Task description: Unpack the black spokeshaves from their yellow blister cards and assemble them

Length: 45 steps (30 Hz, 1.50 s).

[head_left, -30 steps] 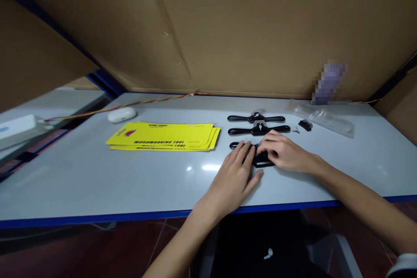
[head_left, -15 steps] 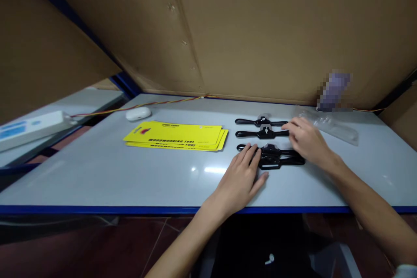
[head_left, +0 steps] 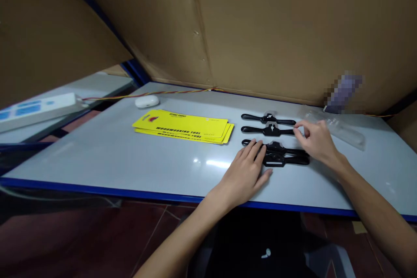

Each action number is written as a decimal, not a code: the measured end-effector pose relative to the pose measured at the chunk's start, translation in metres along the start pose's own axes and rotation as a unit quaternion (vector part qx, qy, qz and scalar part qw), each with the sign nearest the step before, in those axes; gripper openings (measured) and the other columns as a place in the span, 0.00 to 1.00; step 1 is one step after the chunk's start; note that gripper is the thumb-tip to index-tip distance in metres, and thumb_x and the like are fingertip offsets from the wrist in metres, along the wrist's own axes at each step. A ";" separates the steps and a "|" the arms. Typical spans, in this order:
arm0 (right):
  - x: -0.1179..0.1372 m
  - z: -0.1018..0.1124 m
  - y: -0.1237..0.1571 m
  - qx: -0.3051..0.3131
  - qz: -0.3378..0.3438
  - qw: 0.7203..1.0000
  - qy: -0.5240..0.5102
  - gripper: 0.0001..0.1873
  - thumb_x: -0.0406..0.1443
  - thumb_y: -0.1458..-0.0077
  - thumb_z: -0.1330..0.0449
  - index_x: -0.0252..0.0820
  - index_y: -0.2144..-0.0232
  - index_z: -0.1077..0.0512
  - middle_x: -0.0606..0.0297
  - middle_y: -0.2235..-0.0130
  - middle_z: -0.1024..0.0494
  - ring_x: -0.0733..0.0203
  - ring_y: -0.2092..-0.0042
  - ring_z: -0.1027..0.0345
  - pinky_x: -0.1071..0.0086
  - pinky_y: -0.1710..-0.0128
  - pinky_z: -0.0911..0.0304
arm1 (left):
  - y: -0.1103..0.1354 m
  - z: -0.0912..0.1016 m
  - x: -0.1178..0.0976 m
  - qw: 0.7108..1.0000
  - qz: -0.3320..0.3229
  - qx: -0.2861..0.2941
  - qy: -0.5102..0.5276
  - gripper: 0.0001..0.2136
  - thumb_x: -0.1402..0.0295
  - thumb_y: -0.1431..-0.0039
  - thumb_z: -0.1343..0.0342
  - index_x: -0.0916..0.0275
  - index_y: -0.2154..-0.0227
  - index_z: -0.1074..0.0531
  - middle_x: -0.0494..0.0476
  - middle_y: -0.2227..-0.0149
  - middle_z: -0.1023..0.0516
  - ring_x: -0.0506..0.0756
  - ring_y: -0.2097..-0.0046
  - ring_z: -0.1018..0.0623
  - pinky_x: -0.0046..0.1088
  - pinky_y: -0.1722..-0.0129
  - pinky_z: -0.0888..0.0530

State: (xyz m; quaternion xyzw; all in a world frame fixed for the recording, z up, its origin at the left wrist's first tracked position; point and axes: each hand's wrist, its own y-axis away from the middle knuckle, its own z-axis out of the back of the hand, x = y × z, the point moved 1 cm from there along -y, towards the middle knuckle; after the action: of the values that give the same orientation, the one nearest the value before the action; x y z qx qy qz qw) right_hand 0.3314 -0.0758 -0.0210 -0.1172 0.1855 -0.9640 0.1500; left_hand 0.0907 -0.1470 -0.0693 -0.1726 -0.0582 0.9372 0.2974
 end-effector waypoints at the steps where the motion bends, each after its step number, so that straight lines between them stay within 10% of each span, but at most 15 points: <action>1: 0.007 -0.001 0.002 0.025 0.015 0.999 -0.024 0.13 0.40 0.38 0.44 0.42 0.63 0.21 0.70 0.81 0.31 0.61 0.76 0.38 0.62 0.57 0.41 | 0.000 0.000 0.000 1.000 0.001 0.001 -0.001 0.30 0.55 0.27 0.55 0.73 0.32 0.40 0.74 0.29 0.41 0.69 0.26 0.44 0.52 0.32 0.36; 9: 0.030 -0.006 0.011 0.183 0.067 0.978 -0.069 0.18 0.45 0.35 0.41 0.40 0.51 0.21 0.64 0.72 0.22 0.57 0.71 0.30 0.65 0.64 0.41 | -0.001 -0.001 0.000 1.000 -0.001 0.000 0.006 0.30 0.55 0.28 0.54 0.72 0.32 0.40 0.74 0.29 0.41 0.69 0.26 0.44 0.51 0.32 0.36; 19: 0.023 -0.009 0.009 0.079 0.118 0.971 -0.194 0.03 0.36 0.39 0.37 0.43 0.65 0.27 0.64 0.65 0.21 0.60 0.66 0.30 0.66 0.63 0.37 | 0.001 0.002 0.000 1.000 0.000 0.010 0.002 0.29 0.56 0.28 0.54 0.73 0.33 0.39 0.74 0.29 0.42 0.69 0.26 0.44 0.50 0.32 0.36; 25: -0.025 0.003 -0.002 -0.063 0.003 0.993 -0.096 0.11 0.37 0.39 0.39 0.42 0.55 0.24 0.56 0.60 0.17 0.52 0.61 0.24 0.61 0.59 0.33 | 0.002 0.003 0.000 1.000 -0.006 0.001 -0.003 0.28 0.55 0.27 0.55 0.69 0.33 0.38 0.71 0.28 0.42 0.68 0.26 0.44 0.54 0.30 0.39; 31: -0.078 0.005 -0.007 -0.009 -0.124 0.992 0.025 0.19 0.32 0.39 0.44 0.36 0.50 0.22 0.47 0.50 0.17 0.44 0.49 0.24 0.54 0.48 0.33 | 0.004 0.001 0.003 1.000 -0.008 -0.005 -0.008 0.28 0.55 0.26 0.56 0.67 0.32 0.40 0.70 0.29 0.40 0.68 0.27 0.43 0.53 0.31 0.38; 40: -0.074 0.002 -0.008 0.060 -0.233 0.967 0.081 0.20 0.38 0.41 0.43 0.36 0.50 0.20 0.45 0.54 0.16 0.41 0.53 0.24 0.57 0.57 0.34 | 0.005 0.003 0.005 1.000 -0.001 -0.009 0.015 0.28 0.55 0.27 0.56 0.67 0.32 0.39 0.71 0.31 0.38 0.70 0.28 0.42 0.56 0.31 0.38; 45: -0.063 0.004 -0.005 0.020 -0.179 0.976 0.119 0.18 0.39 0.38 0.44 0.37 0.53 0.19 0.46 0.52 0.18 0.41 0.51 0.26 0.57 0.56 0.36 | 0.005 0.004 0.002 1.000 0.001 -0.014 0.012 0.27 0.55 0.27 0.55 0.67 0.33 0.38 0.71 0.33 0.36 0.71 0.29 0.40 0.55 0.32 0.37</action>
State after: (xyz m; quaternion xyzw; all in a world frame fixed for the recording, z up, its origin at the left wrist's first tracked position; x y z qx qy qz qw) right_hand 0.3896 -0.0515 -0.0258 -0.0299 0.1591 -0.9857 -0.0463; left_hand 0.0849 -0.1494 -0.0673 -0.1882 -0.0671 0.9345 0.2945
